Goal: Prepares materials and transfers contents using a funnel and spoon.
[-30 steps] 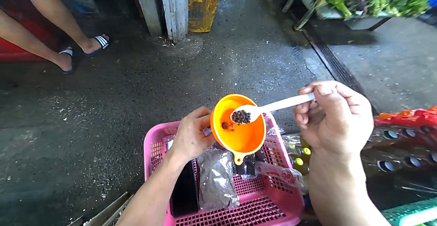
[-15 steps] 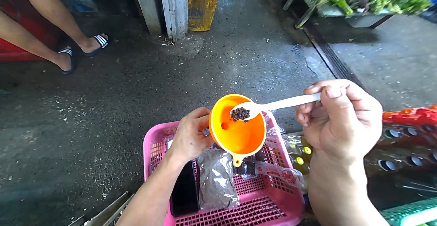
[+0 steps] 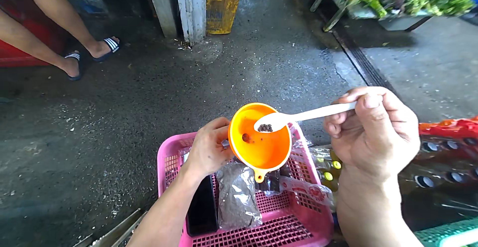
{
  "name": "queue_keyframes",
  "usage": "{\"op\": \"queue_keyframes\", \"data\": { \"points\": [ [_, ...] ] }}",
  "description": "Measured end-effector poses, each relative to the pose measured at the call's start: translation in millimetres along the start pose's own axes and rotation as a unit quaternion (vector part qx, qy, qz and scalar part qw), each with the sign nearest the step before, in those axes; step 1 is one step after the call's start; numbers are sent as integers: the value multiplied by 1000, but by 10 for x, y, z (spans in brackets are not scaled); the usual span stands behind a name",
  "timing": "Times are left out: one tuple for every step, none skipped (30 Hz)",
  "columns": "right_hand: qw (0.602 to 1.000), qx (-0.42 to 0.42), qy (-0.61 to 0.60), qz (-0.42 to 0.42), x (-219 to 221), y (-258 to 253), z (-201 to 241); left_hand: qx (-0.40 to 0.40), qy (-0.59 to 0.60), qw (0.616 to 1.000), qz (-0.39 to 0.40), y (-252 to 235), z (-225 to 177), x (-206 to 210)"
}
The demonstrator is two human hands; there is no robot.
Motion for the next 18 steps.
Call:
{"op": "queue_keyframes", "data": {
  "points": [
    [1000,-4,-3,3,2,3,3,-1,-1,1000,0,1,0,-4],
    [1000,-10,-6,6,4,6,9,-1,0,1000,0,0,0,-4],
    [1000,-16,-9,10,7,8,16,-2,3,1000,0,-2,1,-4],
    [1000,-24,-15,13,8,11,25,-1,6,1000,-1,-3,5,-3],
    [999,-31,-23,16,11,13,37,-1,8,1000,-2,-3,6,-5],
    [999,-38,-33,19,15,16,55,1,9,1000,-3,-2,7,-6],
    [998,-45,-45,21,18,21,76,2,8,1000,-4,-1,7,-5],
    [997,-50,-55,21,21,27,94,3,8,1000,-4,-2,7,-4],
    [996,-55,-65,23,21,33,105,5,9,1000,-5,-5,5,-4],
    [995,-58,-74,24,19,38,107,6,10,1000,-6,-8,5,-4],
    [995,-60,-81,24,14,40,101,7,12,1000,-7,-9,6,-6],
    [994,-61,-87,24,8,41,92,6,15,1000,-9,-8,6,-9],
    [994,-60,-94,22,-1,42,83,7,21,1000,-10,-6,6,-13],
    [993,-58,-103,20,-12,42,75,10,29,999,-11,-5,5,-20],
    [992,-55,-115,18,-22,43,72,19,43,999,-11,-6,4,-32],
    [990,-50,-130,18,-34,44,72,31,63,998,-9,-7,-2,-47],
    [987,-43,-151,21,-50,46,73,46,82,996,-6,-12,-14,-62],
    [983,-35,-178,25,-64,48,74,60,101,993,-5,-19,-29,-72]
  ]
}}
Point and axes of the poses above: each hand's wrist, its own y-axis away from the middle knuckle, its own x-axis out of the palm, z = x × y, the point moved 4 cm from there along -y, towards the middle knuckle, and after that the axes turned 6 degrees about -z, right-handed, at the moved point
